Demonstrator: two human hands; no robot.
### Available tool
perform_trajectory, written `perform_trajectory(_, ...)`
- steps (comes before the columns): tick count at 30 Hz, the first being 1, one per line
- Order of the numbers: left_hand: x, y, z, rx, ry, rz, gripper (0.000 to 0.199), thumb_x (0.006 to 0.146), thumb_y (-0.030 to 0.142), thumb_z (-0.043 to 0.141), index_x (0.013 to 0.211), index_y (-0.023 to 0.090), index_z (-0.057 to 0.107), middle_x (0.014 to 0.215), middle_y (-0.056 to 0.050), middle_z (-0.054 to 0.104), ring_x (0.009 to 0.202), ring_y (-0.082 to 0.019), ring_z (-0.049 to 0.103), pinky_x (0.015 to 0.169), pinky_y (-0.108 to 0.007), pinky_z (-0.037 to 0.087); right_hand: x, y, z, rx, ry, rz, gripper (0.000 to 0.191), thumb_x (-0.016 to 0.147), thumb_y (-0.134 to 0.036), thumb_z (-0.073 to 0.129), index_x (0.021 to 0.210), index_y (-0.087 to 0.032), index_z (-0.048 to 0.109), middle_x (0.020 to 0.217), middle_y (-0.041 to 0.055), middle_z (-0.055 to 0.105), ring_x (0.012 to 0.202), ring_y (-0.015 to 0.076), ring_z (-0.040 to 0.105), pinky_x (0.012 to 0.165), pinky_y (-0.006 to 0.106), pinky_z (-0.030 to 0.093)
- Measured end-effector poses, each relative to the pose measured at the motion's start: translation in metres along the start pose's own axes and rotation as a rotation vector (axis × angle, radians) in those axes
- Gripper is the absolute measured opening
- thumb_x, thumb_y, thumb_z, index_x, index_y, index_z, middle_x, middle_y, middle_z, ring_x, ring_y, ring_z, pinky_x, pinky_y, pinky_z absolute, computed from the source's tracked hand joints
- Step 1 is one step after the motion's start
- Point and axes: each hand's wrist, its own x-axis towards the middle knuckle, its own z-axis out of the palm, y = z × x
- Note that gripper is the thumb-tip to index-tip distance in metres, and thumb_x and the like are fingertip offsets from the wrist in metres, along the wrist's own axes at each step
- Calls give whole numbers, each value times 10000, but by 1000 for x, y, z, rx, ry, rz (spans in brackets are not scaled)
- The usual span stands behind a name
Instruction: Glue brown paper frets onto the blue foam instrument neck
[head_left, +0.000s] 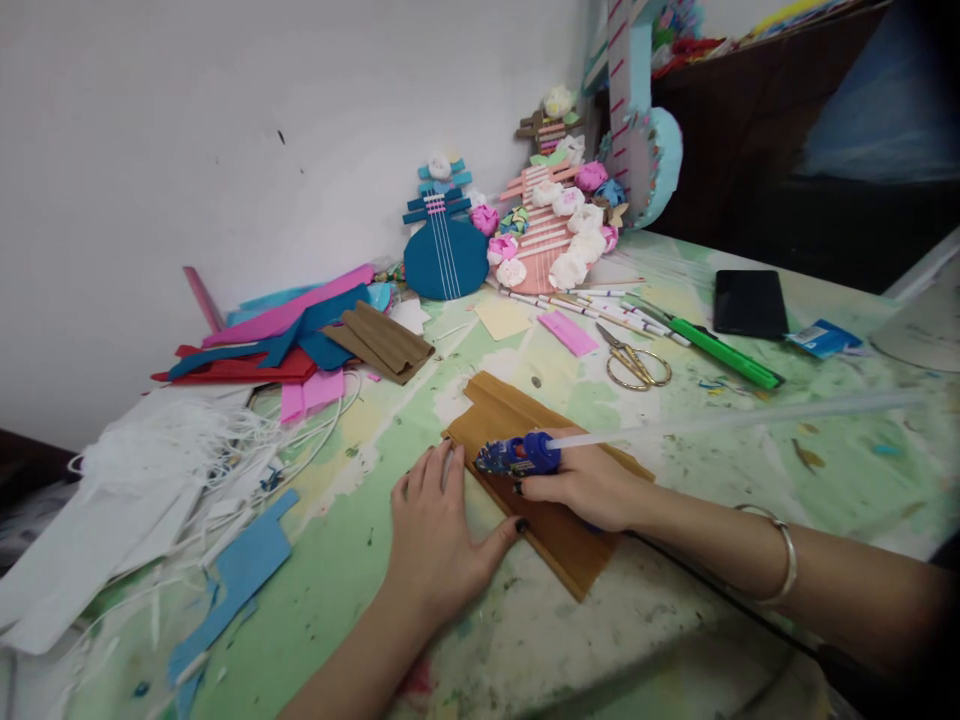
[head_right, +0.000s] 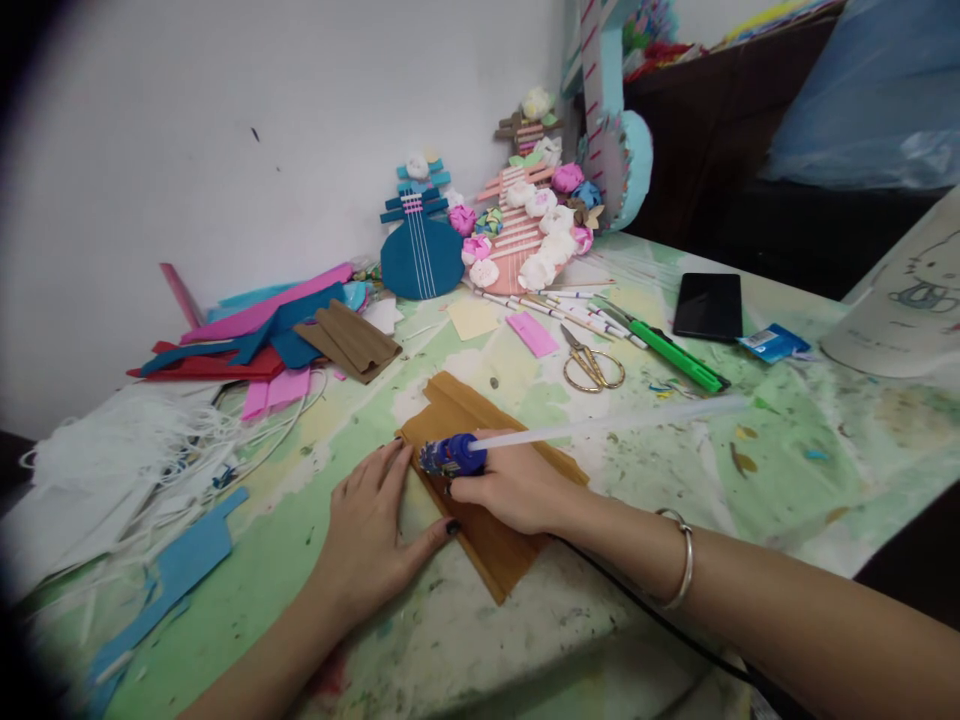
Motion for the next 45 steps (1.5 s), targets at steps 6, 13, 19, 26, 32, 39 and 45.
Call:
perform_trajectory(6, 0, 1, -1, 0, -20, -3, 847, 733, 683, 480, 1329, 85, 405, 1381, -222, 426, 1266, -381, 363, 993, -550, 300, -10, -4, -4, -47, -17, -6, 96, 699, -203, 576, 632, -177, 512, 645, -25, 511, 628, 134, 458, 570, 248, 297)
perform_trajectory(13, 1, 0, -4, 12, -66, -4, 832, 749, 638, 495, 1353, 76, 395, 1411, -217, 398, 1284, -377, 345, 1009, -536, 289, -21, -1, -8, -66, -36, 36, 61, 709, -229, 577, 687, -175, 558, 665, -17, 524, 654, 145, 476, 574, 247, 305)
perform_trajectory(19, 1, -3, -4, 37, -94, -9, 605, 864, 439, 408, 1371, 108, 405, 1440, -163, 390, 1310, -326, 337, 1033, -499, 292, -31, -7, -11, -126, -54, 69, 109, 695, -242, 582, 668, -170, 505, 632, -30, 478, 610, 123, 434, 560, 245, 276)
perform_trajectory(26, 3, -3, 1, 84, -71, -9, 526, 911, 364, 333, 1349, 92, 441, 1419, -155, 423, 1292, -318, 364, 1019, -496, 324, -40, -9, -13, -198, -40, 89, 147, 683, -246, 596, 651, -171, 474, 622, -31, 466, 597, 116, 412, 557, 244, 257)
perform_trajectory(32, 4, 0, 4, 115, -24, -17, 513, 924, 369, 306, 1318, 88, 474, 1387, -159, 460, 1275, -313, 388, 1016, -479, 339, -52, -10, -13, -252, -61, 129, 159, 696, -263, 580, 652, -174, 456, 645, -18, 458, 619, 129, 426, 586, 251, 282)
perform_trajectory(39, 2, 1, 2, 130, -35, 2, 602, 880, 478, 373, 1337, 93, 445, 1386, -172, 454, 1263, -325, 393, 1010, -485, 337, -66, -17, -17, -276, -91, 132, 141, 704, -223, 591, 665, -171, 467, 710, 5, 494, 670, 145, 459, 620, 255, 320)
perform_trajectory(45, 1, 3, 1, 141, -68, -19, 702, 839, 555, 408, 1360, 84, 418, 1414, -173, 414, 1282, -348, 357, 1028, -494, 312, -77, -20, -19, -330, -121, 66, 163, 718, -171, 580, 624, -172, 446, 706, 6, 490, 653, 137, 450, 604, 254, 308)
